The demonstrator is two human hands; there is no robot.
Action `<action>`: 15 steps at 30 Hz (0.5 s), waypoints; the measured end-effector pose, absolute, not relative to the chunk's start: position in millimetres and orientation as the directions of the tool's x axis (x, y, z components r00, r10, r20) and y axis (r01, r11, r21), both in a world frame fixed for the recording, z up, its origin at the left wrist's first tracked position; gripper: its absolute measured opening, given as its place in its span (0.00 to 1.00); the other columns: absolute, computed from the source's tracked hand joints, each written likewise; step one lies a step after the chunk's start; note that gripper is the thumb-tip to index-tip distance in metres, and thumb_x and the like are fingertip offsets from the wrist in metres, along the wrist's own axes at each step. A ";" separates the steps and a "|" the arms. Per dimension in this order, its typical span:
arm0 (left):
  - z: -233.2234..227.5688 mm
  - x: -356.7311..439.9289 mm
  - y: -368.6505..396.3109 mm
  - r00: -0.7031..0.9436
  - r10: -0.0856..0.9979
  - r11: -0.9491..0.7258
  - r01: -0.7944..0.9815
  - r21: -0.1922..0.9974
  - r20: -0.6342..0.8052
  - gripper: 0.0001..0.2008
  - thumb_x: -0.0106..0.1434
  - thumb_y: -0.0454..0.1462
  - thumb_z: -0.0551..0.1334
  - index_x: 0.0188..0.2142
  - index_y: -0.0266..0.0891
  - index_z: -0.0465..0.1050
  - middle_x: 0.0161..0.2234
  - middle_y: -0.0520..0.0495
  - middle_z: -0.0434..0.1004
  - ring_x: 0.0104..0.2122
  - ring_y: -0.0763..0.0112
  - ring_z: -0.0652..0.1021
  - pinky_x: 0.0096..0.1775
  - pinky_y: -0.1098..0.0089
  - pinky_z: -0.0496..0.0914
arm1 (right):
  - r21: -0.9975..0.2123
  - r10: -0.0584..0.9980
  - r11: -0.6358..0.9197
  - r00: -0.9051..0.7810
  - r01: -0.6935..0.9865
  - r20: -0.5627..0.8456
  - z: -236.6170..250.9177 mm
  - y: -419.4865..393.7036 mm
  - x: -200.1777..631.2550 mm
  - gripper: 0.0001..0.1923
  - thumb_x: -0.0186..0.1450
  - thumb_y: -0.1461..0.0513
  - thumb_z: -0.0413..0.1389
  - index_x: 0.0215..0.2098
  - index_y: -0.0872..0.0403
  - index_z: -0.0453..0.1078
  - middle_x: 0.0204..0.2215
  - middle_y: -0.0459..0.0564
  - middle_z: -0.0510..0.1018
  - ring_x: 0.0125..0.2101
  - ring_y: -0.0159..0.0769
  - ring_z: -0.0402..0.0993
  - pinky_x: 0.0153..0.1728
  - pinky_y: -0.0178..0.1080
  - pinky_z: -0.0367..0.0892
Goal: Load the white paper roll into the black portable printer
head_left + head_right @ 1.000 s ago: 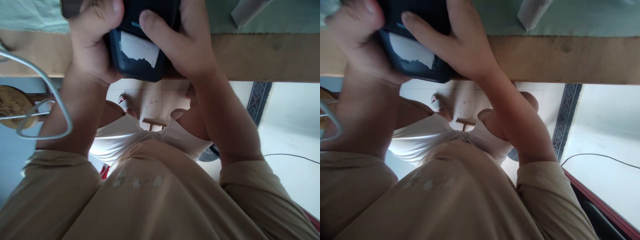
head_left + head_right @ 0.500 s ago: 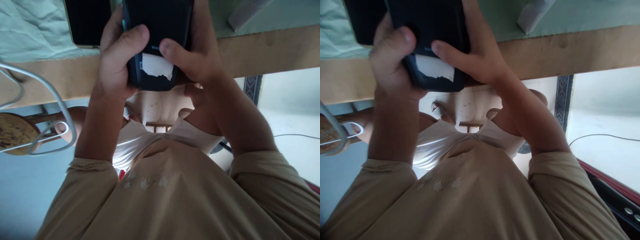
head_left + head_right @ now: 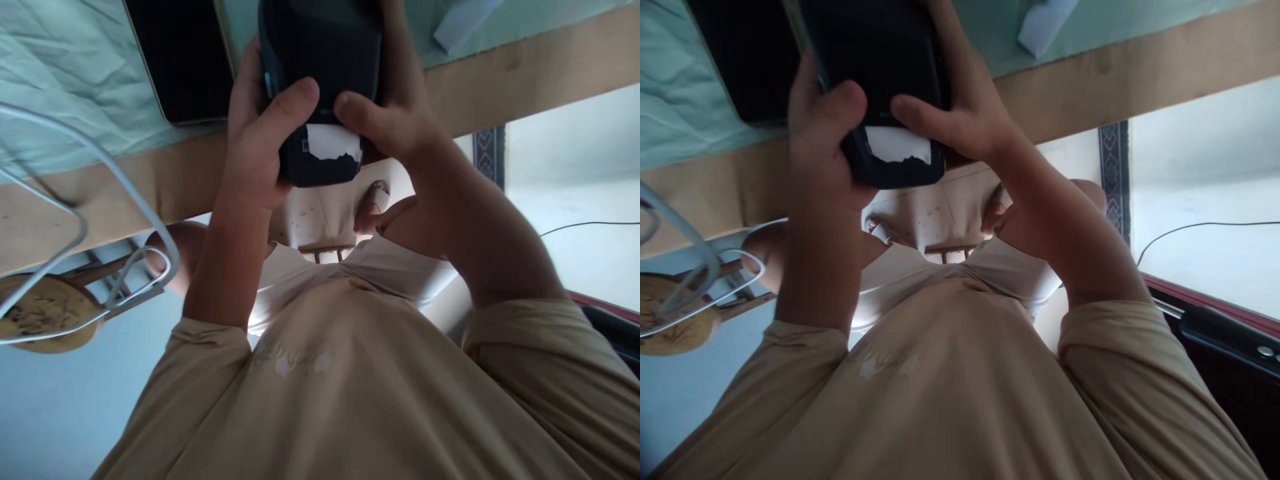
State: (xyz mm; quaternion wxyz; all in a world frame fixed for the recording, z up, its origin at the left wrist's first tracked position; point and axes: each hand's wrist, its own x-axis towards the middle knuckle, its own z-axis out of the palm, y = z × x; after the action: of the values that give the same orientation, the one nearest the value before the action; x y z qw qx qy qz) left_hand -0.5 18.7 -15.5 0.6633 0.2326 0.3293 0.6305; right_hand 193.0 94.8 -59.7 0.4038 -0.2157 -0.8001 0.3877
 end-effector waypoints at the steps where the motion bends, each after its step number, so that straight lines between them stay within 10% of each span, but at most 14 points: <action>1: -19.8 -6.0 23.0 0.117 0.987 0.162 -0.647 0.745 -0.113 0.08 0.70 0.31 0.65 0.48 0.40 0.78 0.45 0.46 0.82 0.61 0.54 0.78 0.65 0.51 0.74 | -0.783 0.656 0.620 -0.574 0.039 0.491 -55.7 90.9 191.6 0.48 0.66 0.43 0.60 0.67 0.69 0.48 0.66 0.58 0.68 0.69 0.36 0.64 0.74 0.38 0.59; 4: -30.5 -15.2 25.4 0.313 0.950 0.183 -0.592 0.785 0.015 0.13 0.65 0.27 0.69 0.46 0.43 0.82 0.46 0.47 0.83 0.53 0.55 0.81 0.59 0.53 0.77 | -0.772 0.677 0.631 -0.541 0.078 0.499 -41.4 76.9 189.2 0.44 0.68 0.45 0.59 0.66 0.69 0.51 0.65 0.62 0.68 0.68 0.37 0.66 0.73 0.40 0.60; 11: -30.9 -11.1 14.5 0.179 0.984 0.104 -0.632 0.768 0.015 0.22 0.57 0.48 0.78 0.49 0.50 0.82 0.50 0.47 0.82 0.61 0.49 0.79 0.61 0.55 0.76 | -0.799 0.787 0.549 -0.472 0.244 0.397 -17.0 50.6 186.7 0.38 0.69 0.43 0.55 0.66 0.59 0.58 0.64 0.54 0.68 0.67 0.38 0.67 0.72 0.43 0.64; 15: -20.4 -9.2 11.4 0.181 0.983 0.135 -0.672 0.728 -0.016 0.15 0.70 0.49 0.64 0.45 0.42 0.81 0.48 0.48 0.83 0.69 0.54 0.72 0.72 0.56 0.66 | -0.809 0.800 0.538 -0.447 0.237 0.401 -16.8 47.8 183.8 0.39 0.68 0.43 0.55 0.65 0.62 0.59 0.63 0.52 0.70 0.66 0.37 0.68 0.70 0.42 0.64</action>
State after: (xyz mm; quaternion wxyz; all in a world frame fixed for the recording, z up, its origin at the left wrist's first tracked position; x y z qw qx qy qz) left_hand -9.2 11.4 -20.4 0.7072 0.3003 0.2595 0.5851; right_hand 183.8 47.8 -16.8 0.4065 -0.3335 -0.7770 0.3462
